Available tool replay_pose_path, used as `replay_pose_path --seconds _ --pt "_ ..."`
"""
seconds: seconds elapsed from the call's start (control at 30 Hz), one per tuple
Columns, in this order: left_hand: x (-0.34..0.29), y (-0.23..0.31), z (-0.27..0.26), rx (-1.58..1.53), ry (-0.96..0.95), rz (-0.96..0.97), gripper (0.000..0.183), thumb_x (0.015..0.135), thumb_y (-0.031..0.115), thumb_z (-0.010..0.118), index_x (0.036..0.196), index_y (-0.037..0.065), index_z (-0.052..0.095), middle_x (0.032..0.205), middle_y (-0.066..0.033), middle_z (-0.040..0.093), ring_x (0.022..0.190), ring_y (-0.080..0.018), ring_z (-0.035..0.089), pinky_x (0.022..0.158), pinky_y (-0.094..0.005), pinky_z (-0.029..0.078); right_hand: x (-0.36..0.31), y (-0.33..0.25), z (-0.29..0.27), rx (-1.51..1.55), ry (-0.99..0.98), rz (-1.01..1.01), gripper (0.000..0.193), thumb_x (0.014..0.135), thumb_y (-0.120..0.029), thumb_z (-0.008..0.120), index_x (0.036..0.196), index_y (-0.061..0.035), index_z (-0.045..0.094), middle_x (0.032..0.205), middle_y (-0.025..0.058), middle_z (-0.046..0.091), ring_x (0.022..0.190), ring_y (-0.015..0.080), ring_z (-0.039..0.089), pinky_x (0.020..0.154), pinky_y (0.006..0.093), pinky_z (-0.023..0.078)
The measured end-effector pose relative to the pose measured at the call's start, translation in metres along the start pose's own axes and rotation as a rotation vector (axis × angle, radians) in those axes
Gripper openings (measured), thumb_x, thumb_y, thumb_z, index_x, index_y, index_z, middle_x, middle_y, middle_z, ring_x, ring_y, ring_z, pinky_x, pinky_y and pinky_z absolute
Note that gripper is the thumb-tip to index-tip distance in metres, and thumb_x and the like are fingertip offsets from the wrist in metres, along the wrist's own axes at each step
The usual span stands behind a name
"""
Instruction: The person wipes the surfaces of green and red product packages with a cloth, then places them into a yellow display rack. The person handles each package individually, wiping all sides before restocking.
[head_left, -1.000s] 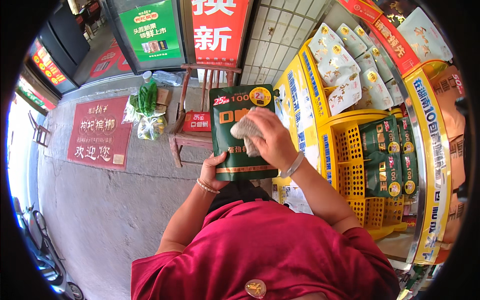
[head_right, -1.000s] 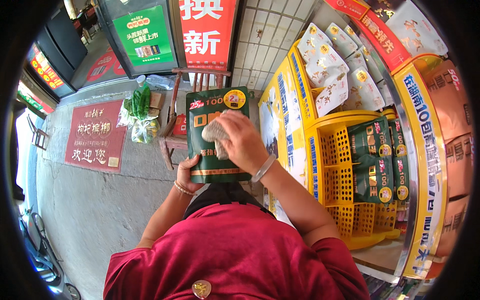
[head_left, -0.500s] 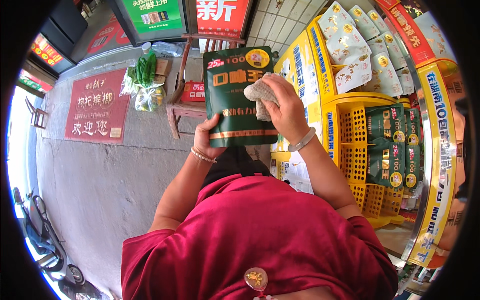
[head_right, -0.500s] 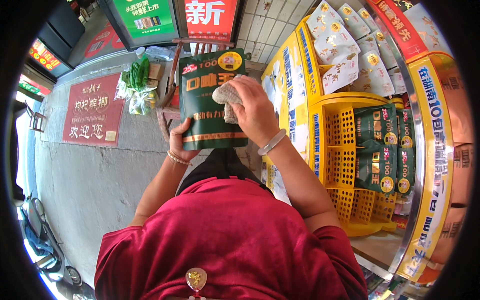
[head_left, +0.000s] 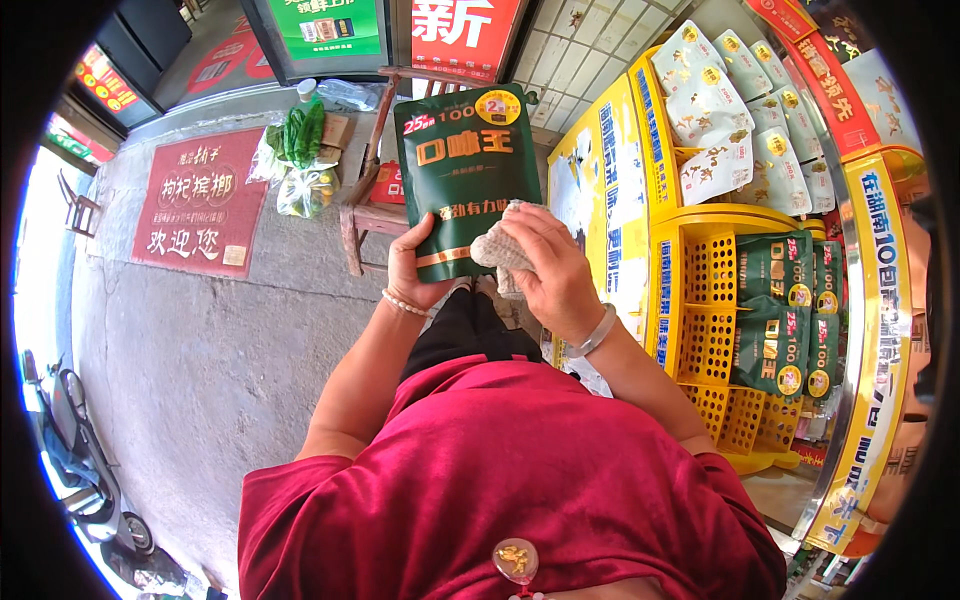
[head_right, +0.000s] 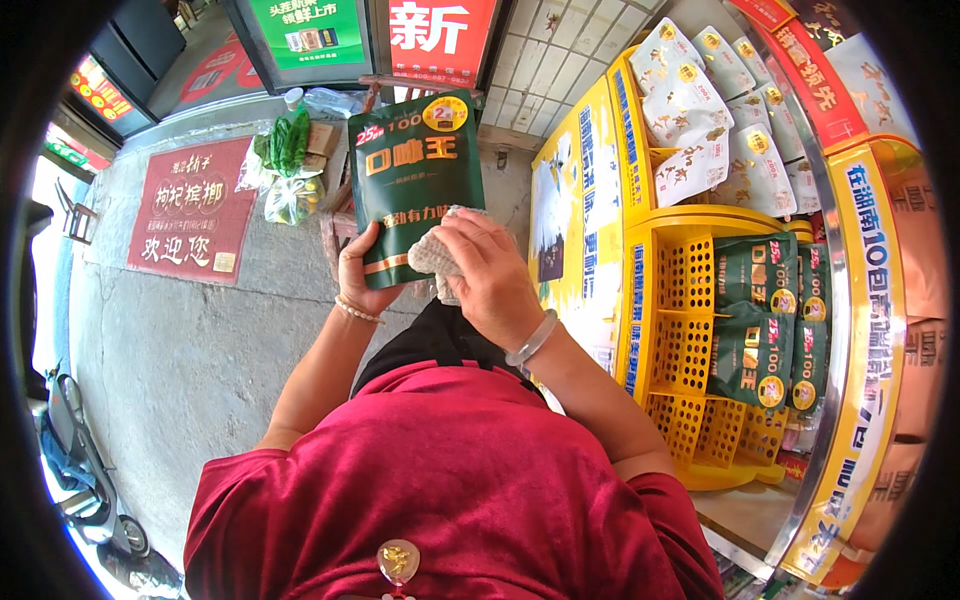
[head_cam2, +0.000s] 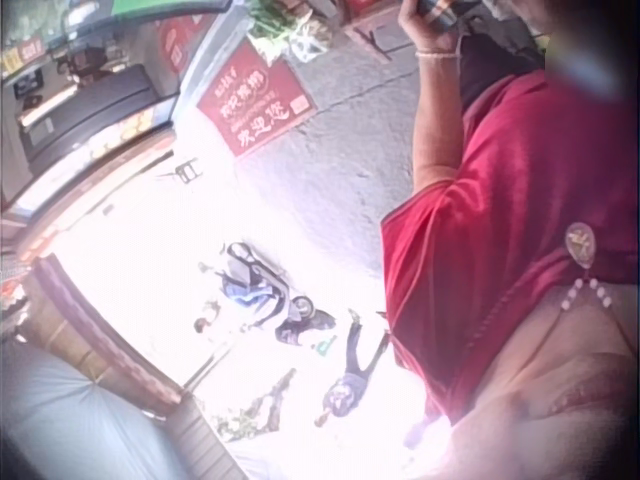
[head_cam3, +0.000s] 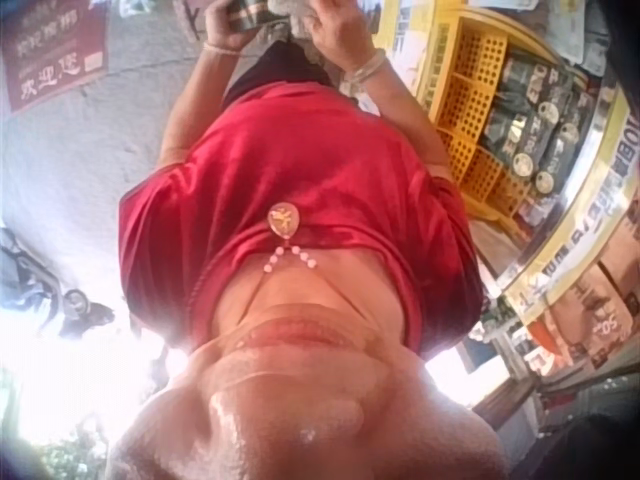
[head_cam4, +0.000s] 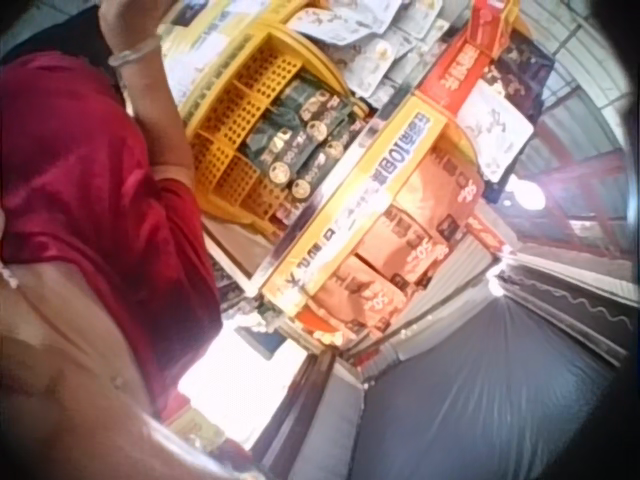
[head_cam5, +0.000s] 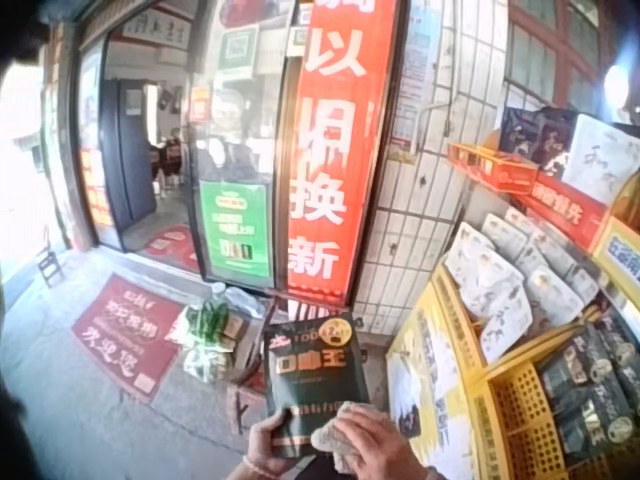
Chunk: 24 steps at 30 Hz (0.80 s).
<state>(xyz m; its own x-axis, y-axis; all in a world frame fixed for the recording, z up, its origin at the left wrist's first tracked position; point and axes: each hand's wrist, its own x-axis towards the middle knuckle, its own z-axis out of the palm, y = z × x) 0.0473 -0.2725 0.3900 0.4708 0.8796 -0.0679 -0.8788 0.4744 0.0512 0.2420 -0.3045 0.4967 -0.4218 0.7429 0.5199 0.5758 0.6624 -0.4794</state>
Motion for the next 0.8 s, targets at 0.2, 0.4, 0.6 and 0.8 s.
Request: replay_pose_path --seconds 0.2,0.4,0.6,0.8 --pt "0.009 -0.011 0.001 -0.050 -0.030 0.005 0.045 0.095 0.027 0.055 0.129 -0.001 0.050 0.126 -0.0198 0.059 0.114 -0.0341 0.058 0.103 -0.0477 0.043 0.001 -0.014 0.013 -0.117 -0.081 -0.157 0.049 0.068 0.001 0.067 0.117 -0.0013 0.059 0.121 0.0126 0.058 0.122 0.0303 0.051 0.103 0.0448 0.042" --pt "0.006 -0.008 -0.001 0.014 -0.012 0.018 0.050 0.094 0.029 0.056 0.132 -0.002 0.047 0.130 -0.0205 0.056 0.117 -0.0346 0.056 0.103 -0.0480 0.042 0.000 -0.005 0.003 -0.128 -0.134 -0.139 0.042 0.074 0.001 0.063 0.116 -0.0017 0.060 0.120 0.0128 0.058 0.122 0.0292 0.051 0.102 0.0436 0.042" --pt "-0.003 -0.005 -0.002 0.025 0.015 0.029 0.052 0.091 0.027 0.061 0.132 -0.002 0.047 0.130 -0.0197 0.056 0.118 -0.0365 0.056 0.104 -0.0507 0.041 0.002 0.014 -0.011 -0.060 -0.049 0.025 0.050 0.068 0.014 0.062 0.116 -0.0005 0.060 0.121 0.0148 0.060 0.119 0.0327 0.054 0.101 0.0404 0.046" --pt "-0.009 -0.004 -0.010 0.039 0.044 -0.015 0.051 0.088 0.023 0.065 0.131 -0.001 0.050 0.129 -0.0178 0.058 0.119 -0.0347 0.056 0.106 -0.0515 0.039 0.005 0.039 -0.017 -0.058 0.060 0.106 0.049 0.070 0.012 0.063 0.116 -0.0037 0.059 0.117 0.0137 0.061 0.115 0.0336 0.056 0.099 0.0404 0.047"
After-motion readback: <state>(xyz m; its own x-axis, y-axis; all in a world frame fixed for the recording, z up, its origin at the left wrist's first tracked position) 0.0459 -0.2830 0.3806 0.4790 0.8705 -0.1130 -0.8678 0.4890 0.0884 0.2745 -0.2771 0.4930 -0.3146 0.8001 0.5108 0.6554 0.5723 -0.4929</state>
